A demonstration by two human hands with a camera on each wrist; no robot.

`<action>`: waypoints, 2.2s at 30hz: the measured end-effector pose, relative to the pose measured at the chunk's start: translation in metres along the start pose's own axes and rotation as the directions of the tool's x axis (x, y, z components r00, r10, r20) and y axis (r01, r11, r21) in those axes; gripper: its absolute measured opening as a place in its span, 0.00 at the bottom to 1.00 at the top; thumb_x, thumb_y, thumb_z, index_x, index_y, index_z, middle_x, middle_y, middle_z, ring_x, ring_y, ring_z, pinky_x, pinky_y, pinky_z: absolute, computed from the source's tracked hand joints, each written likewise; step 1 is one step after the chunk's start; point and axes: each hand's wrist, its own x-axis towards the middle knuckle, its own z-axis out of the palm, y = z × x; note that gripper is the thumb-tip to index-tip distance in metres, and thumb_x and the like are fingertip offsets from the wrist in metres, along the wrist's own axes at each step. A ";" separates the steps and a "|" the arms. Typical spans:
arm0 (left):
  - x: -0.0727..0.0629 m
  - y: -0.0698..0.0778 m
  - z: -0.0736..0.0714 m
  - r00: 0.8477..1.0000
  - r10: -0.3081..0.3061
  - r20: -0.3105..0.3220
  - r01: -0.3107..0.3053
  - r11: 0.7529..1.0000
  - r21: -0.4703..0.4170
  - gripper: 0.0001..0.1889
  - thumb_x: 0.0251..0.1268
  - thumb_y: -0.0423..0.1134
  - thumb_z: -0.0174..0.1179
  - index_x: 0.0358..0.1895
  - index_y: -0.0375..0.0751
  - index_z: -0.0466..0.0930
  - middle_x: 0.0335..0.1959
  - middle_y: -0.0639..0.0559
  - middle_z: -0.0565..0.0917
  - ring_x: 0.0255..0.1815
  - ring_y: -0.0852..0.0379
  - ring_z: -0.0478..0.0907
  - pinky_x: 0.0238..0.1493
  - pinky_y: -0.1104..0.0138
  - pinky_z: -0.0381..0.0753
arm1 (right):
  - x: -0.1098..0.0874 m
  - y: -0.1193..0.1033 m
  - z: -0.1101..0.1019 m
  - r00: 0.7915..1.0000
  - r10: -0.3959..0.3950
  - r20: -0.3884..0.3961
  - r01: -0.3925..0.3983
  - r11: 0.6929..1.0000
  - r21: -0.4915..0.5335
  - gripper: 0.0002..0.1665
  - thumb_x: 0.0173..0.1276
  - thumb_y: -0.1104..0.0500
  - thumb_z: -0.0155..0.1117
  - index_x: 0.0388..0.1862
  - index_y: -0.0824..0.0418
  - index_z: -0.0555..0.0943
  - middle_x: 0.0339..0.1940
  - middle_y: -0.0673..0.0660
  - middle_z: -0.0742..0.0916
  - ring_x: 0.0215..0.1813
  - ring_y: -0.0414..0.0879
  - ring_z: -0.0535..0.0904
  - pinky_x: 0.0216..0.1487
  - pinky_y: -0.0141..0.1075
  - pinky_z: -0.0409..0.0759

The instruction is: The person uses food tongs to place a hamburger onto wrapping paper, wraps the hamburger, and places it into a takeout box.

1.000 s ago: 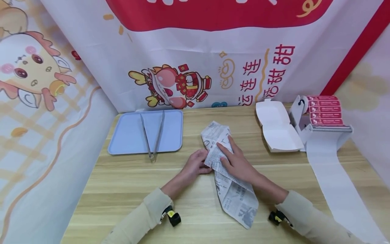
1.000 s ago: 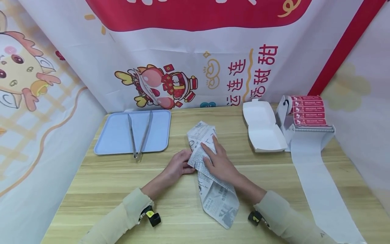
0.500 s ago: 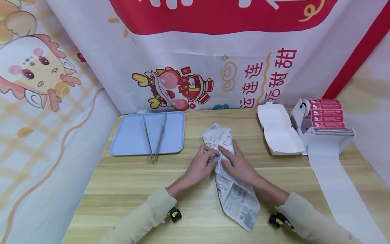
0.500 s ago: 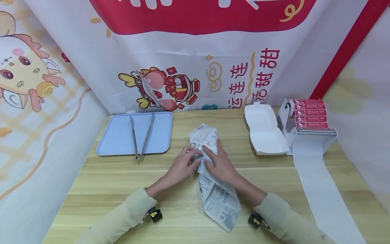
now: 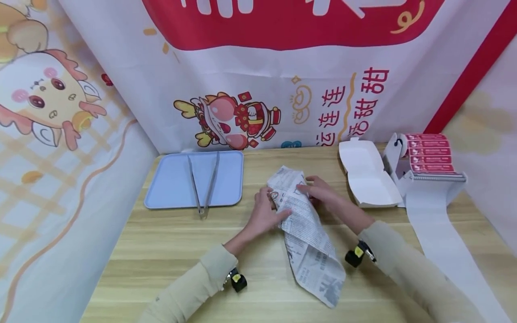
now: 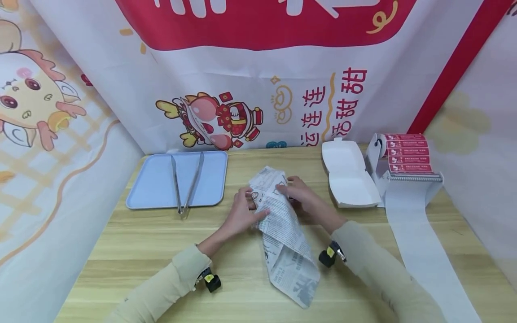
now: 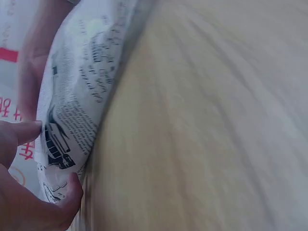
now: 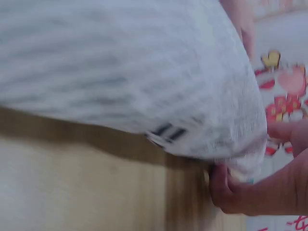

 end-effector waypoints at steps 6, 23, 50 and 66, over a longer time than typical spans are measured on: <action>0.005 -0.002 0.002 0.992 -0.104 0.074 0.123 0.940 -0.318 0.59 0.51 0.33 0.76 0.78 0.39 0.38 0.67 0.36 0.73 0.57 0.46 0.81 0.55 0.63 0.83 | 0.012 0.003 -0.009 0.982 0.014 0.187 -0.049 0.982 0.183 0.36 0.73 0.56 0.61 0.75 0.66 0.63 0.56 0.60 0.83 0.49 0.46 0.83 0.50 0.34 0.83; 0.011 -0.002 0.014 0.978 -0.167 0.122 0.207 0.803 -0.559 0.45 0.53 0.22 0.68 0.74 0.37 0.55 0.66 0.36 0.75 0.62 0.45 0.78 0.59 0.63 0.82 | 0.010 0.030 -0.015 0.981 -0.042 0.188 -0.055 0.876 0.480 0.41 0.73 0.63 0.60 0.80 0.61 0.55 0.57 0.54 0.81 0.50 0.42 0.82 0.50 0.32 0.84; 0.049 -0.013 0.006 0.960 -0.276 0.042 0.266 0.859 -0.438 0.18 0.56 0.28 0.69 0.52 0.31 0.82 0.42 0.38 0.89 0.29 0.62 0.83 0.31 0.71 0.84 | -0.037 0.035 0.010 0.998 -0.042 -0.036 0.042 0.999 0.023 0.66 0.63 0.48 0.73 0.82 0.42 0.33 0.82 0.66 0.56 0.75 0.60 0.64 0.74 0.53 0.66; 0.107 -0.029 -0.009 0.912 -0.222 0.344 0.379 0.778 -0.502 0.21 0.70 0.32 0.59 0.64 0.34 0.75 0.57 0.39 0.84 0.42 0.59 0.84 0.45 0.69 0.85 | -0.037 0.047 0.017 0.990 -0.111 -0.085 0.105 0.992 -0.076 0.66 0.61 0.46 0.74 0.83 0.47 0.37 0.81 0.66 0.57 0.76 0.62 0.62 0.76 0.56 0.63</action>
